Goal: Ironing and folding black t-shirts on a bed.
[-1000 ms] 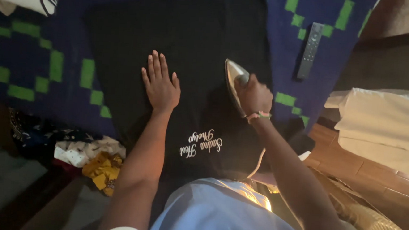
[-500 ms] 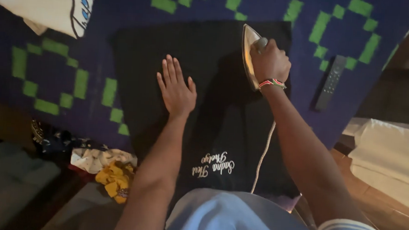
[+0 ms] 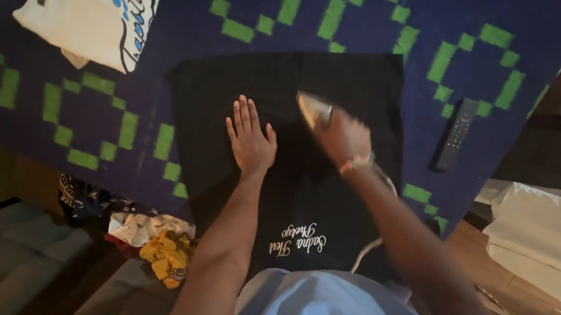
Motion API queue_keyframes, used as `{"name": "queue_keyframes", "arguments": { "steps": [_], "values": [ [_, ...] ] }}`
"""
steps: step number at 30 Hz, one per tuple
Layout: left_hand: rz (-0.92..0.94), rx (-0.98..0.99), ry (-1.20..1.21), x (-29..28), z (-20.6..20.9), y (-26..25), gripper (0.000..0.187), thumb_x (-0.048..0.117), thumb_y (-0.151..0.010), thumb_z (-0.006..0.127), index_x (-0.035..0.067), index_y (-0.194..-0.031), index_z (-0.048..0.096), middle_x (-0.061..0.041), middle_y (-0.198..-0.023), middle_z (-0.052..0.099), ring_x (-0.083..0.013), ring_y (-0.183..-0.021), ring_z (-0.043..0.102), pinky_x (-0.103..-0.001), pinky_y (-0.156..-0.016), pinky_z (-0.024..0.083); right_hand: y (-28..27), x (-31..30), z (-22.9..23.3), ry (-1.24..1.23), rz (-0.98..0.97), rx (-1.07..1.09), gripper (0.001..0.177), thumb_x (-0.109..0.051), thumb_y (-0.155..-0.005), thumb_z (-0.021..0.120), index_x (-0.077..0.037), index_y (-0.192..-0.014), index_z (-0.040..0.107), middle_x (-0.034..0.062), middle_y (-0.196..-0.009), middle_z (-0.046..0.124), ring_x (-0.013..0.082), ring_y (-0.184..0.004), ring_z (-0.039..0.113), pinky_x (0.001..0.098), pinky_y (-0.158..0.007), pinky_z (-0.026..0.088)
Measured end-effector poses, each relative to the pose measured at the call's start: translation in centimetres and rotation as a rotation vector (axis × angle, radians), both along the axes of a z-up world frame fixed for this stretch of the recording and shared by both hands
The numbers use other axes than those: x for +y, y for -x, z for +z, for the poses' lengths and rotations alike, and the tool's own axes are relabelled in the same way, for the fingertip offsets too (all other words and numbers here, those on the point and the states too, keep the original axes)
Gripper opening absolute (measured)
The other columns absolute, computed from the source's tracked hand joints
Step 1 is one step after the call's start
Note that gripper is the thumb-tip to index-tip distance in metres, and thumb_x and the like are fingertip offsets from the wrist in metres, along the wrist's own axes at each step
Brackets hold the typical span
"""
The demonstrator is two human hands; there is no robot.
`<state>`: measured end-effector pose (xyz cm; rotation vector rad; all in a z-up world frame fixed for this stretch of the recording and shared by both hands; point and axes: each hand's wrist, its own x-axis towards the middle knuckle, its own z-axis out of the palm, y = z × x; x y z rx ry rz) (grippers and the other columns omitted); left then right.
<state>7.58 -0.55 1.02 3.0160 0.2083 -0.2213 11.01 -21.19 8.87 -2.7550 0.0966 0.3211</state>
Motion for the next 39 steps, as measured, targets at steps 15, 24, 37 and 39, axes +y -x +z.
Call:
{"name": "queue_keyframes", "arguments": {
  "steps": [15, 24, 37, 39],
  "values": [
    [-0.006, -0.074, 0.004, -0.1, 0.7, 0.2, 0.071, 0.04, -0.107, 0.04, 0.004, -0.166, 0.021, -0.011, -0.175, 0.009, -0.0253, -0.161, 0.01, -0.047, -0.129, 0.011, 11.5, -10.5, -1.7, 0.119, -0.305, 0.177, 0.053, -0.049, -0.088, 0.059, -0.004, -0.113, 0.064, 0.0239, -0.083, 0.074, 0.04, -0.07, 0.078, 0.0508, -0.061, 0.064],
    [0.003, -0.069, -0.003, -0.6, 0.4, 0.1, 0.073, 0.04, -0.107, 0.042, 0.004, -0.166, 0.019, -0.01, -0.174, 0.008, -0.0256, -0.161, 0.009, -0.047, -0.129, 0.009, -2.6, -11.3, -1.9, 0.251, -0.305, -0.167, 0.045, -0.054, -0.093, 0.066, -0.009, -0.098, 0.069, 0.0241, -0.083, 0.073, 0.0469, -0.078, 0.071, 0.0563, -0.068, 0.057],
    [-0.031, -0.283, 0.032, -0.6, -1.7, 2.1, 0.069, 0.04, -0.109, 0.038, 0.003, -0.166, 0.022, -0.01, -0.175, 0.012, -0.0259, -0.161, 0.01, -0.048, -0.129, 0.01, 13.9, -3.6, 2.5, 0.049, -0.159, 0.034, 0.033, -0.041, -0.095, 0.058, -0.011, -0.099, 0.071, 0.0188, -0.086, 0.077, 0.0366, -0.075, 0.076, 0.0486, -0.069, 0.061],
    [0.022, -0.253, 0.001, -1.1, -1.5, 3.1, 0.067, 0.039, -0.109, 0.036, 0.004, -0.164, 0.024, -0.011, -0.174, 0.014, -0.0261, -0.161, 0.012, -0.048, -0.129, 0.011, 18.1, -3.6, 2.3, 0.044, -0.139, 0.186, 0.043, -0.044, -0.099, 0.053, -0.01, -0.122, 0.065, 0.0205, -0.092, 0.075, 0.0361, -0.078, 0.076, 0.0474, -0.065, 0.063]
  ]
}}
